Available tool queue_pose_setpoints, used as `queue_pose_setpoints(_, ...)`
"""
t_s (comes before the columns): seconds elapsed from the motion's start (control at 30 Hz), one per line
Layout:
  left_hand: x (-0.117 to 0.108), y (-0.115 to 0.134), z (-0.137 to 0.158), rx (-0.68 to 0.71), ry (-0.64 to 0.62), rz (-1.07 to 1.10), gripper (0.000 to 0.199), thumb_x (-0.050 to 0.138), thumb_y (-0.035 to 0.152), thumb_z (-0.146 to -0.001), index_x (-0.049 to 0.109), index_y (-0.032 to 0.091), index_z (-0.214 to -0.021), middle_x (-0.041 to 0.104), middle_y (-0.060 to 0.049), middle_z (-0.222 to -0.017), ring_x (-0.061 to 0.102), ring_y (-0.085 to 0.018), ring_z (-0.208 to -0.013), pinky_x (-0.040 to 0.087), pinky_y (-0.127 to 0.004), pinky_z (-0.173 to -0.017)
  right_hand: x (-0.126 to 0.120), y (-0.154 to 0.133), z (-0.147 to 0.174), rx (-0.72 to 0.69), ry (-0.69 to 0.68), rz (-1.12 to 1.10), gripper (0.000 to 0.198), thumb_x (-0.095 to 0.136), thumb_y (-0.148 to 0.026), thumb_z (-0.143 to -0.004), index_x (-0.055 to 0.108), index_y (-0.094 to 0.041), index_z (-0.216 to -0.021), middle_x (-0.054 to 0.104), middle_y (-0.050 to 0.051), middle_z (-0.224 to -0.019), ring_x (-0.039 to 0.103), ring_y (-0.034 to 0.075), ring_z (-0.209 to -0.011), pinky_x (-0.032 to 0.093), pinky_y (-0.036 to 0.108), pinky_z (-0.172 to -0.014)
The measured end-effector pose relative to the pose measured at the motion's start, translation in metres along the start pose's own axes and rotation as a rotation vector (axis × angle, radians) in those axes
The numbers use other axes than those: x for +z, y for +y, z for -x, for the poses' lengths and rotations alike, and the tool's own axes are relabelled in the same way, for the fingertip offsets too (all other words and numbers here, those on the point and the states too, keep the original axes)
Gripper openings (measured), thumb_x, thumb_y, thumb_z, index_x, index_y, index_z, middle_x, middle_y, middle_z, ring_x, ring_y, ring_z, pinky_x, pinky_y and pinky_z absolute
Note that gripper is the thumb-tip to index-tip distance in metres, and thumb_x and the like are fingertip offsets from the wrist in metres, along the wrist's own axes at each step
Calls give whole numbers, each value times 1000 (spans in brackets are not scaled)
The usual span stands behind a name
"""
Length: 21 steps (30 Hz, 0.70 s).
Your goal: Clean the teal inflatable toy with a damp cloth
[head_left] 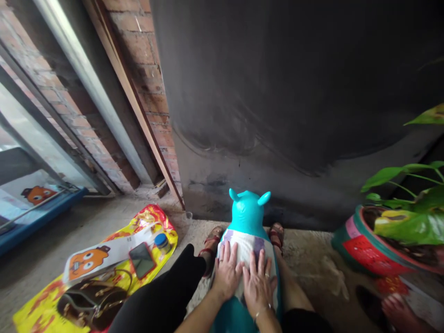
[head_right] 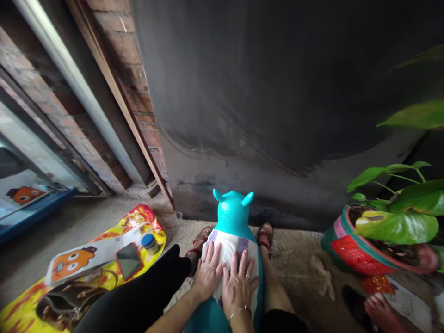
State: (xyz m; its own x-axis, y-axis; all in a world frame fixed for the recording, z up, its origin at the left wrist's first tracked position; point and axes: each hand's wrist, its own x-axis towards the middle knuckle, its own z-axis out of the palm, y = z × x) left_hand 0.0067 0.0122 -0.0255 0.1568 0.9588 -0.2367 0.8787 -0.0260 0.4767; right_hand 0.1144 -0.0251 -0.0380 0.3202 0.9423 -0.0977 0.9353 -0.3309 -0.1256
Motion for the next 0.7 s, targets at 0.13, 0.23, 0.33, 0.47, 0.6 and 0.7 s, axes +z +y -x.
queue_pose_setpoints(0.13, 18, -20, 47, 84, 38, 7, 57, 41, 42, -90, 28, 31, -144, 8, 0, -157, 9, -29, -145, 18, -51, -116, 36, 18, 55, -55, 60, 41, 54, 30, -52, -91, 40, -30, -139, 30, 8, -151, 29, 39, -136, 39, 61, -96)
queue_pose_setpoints(0.23, 27, -26, 59, 98, 64, 6, 57, 43, 44, -89, 29, 32, -143, 9, 1, -157, 12, -31, -144, 18, -51, -116, 47, 29, 64, -86, 98, 55, 53, 33, -50, -90, 48, -25, -135, 38, 12, -146, 33, 41, -133, 37, 59, -100)
queue_pose_setpoints(0.33, 23, -17, 42, 57, 51, 15, 57, 41, 45, -90, 27, 31, -144, 8, -2, -157, 9, -31, -144, 18, -54, -115, 32, 28, 33, -78, 45, 41, 53, 32, -44, -92, 36, -26, -142, 23, 11, -153, 25, 40, -137, 41, 61, -95)
queue_pose_setpoints(0.47, 6, 5, 0, -15, 26, -6, 57, 37, 45, -92, 20, 32, -146, 3, -4, -157, 3, -29, -145, 17, -58, -113, -4, 18, -29, -94, -4, -30, 54, 28, -41, -95, 20, -29, -147, 6, 7, -157, 12, 35, -142, 38, 61, -98)
queue_pose_setpoints(0.6, -2, 12, -13, -30, 15, -17, 59, 35, 48, -92, 16, 32, -146, 0, -4, -157, 0, -28, -145, 17, -58, -113, -12, 14, -44, -54, -21, -40, 53, 26, -43, -96, 17, -31, -147, 6, 6, -157, 14, 35, -141, 37, 62, -99)
queue_pose_setpoints(0.7, 7, -1, 5, 11, 22, 3, 57, 32, 48, -93, 16, 34, -146, 0, -1, -157, 2, -27, -145, 17, -55, -114, 15, 17, -9, -50, 50, 8, 56, 30, -49, -93, 24, -28, -145, 17, 8, -155, 21, 38, -139, 40, 62, -97)
